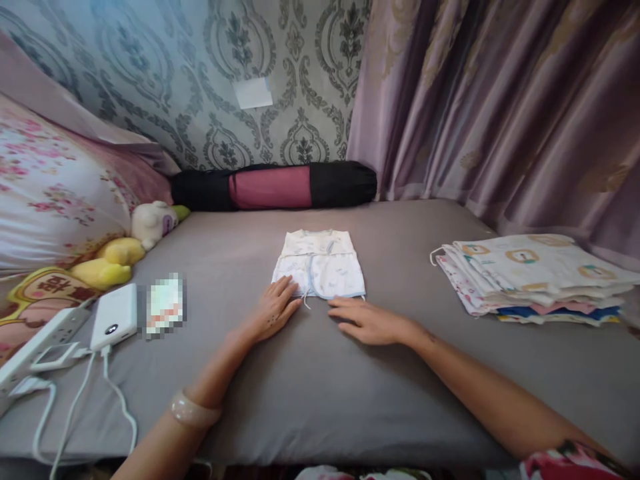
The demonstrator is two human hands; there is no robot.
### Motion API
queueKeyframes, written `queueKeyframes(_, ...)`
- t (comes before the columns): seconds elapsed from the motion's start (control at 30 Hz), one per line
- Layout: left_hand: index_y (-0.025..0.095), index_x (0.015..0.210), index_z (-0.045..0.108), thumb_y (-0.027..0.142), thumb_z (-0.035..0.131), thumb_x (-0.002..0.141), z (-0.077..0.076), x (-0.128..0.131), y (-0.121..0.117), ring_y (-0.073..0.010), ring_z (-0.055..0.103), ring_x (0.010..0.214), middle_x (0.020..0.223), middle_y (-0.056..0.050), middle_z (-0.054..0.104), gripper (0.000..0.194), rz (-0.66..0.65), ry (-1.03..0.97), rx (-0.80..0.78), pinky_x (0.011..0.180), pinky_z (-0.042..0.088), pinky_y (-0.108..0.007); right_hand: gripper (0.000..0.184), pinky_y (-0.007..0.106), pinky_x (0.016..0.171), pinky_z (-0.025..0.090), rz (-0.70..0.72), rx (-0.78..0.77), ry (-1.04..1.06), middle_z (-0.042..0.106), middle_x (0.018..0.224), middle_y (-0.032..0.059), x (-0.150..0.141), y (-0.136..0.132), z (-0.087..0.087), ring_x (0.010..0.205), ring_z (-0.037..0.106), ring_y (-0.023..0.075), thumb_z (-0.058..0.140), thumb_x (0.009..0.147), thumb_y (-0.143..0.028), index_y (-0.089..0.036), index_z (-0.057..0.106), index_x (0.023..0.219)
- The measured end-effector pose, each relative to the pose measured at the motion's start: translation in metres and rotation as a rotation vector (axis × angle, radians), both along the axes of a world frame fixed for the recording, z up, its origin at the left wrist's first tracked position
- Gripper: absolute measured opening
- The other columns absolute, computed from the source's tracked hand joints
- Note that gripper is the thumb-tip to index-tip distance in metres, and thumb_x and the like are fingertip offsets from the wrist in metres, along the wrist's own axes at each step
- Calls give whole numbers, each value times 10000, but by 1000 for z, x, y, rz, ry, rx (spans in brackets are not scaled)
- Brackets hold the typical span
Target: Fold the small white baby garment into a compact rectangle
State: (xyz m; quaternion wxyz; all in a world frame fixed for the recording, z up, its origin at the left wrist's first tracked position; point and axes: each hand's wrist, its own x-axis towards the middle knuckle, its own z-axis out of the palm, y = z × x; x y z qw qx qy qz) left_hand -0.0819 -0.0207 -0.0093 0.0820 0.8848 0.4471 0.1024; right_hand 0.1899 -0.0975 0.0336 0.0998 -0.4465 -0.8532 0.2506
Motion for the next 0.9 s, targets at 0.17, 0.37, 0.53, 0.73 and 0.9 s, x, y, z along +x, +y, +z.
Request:
queueKeyframes(0.17,196,1308,500,495,441,915,-2,-28,7,-280,493,1254,1369,-144,499,497,89,-81,80,1056,410,-456,378,305,971,436,-323,141,93,651,1215,49,31,14,5,1103,599,181,373,945,-266,-230,615,1234)
queueKeyframes(0.37,227,1280,523,371,452,897,3,-38,11,-231,534,1206,1311,-101,555,416,50,-191,15,1036,450,-393,409,305,941,454,-331,181,15,589,1214,87,54,20,-14,1062,596,186,435,866,-164,-219,585,1243)
queueKeyframes(0.53,221,1199,588,306,394,915,6,-30,11,-215,554,1188,1285,-85,595,355,17,-246,-29,1045,443,-382,364,323,958,461,-330,203,105,525,1313,107,49,22,-24,1036,610,183,440,888,-191,-210,594,1217)
queueKeyframes(0.73,209,1254,553,121,383,854,2,-32,12,-203,543,1198,1294,-80,582,444,-68,-282,16,1040,441,-361,368,370,1003,449,-183,312,262,619,1176,96,49,31,-35,1114,583,189,383,890,-103,-203,610,1162)
queueKeyframes(0.9,210,1309,501,35,353,844,-11,-34,21,-208,531,1134,1235,-101,564,519,-153,-284,164,980,460,-369,568,378,1002,452,-114,370,252,571,1216,91,51,33,-41,1149,553,189,351,787,24,-227,541,1260)
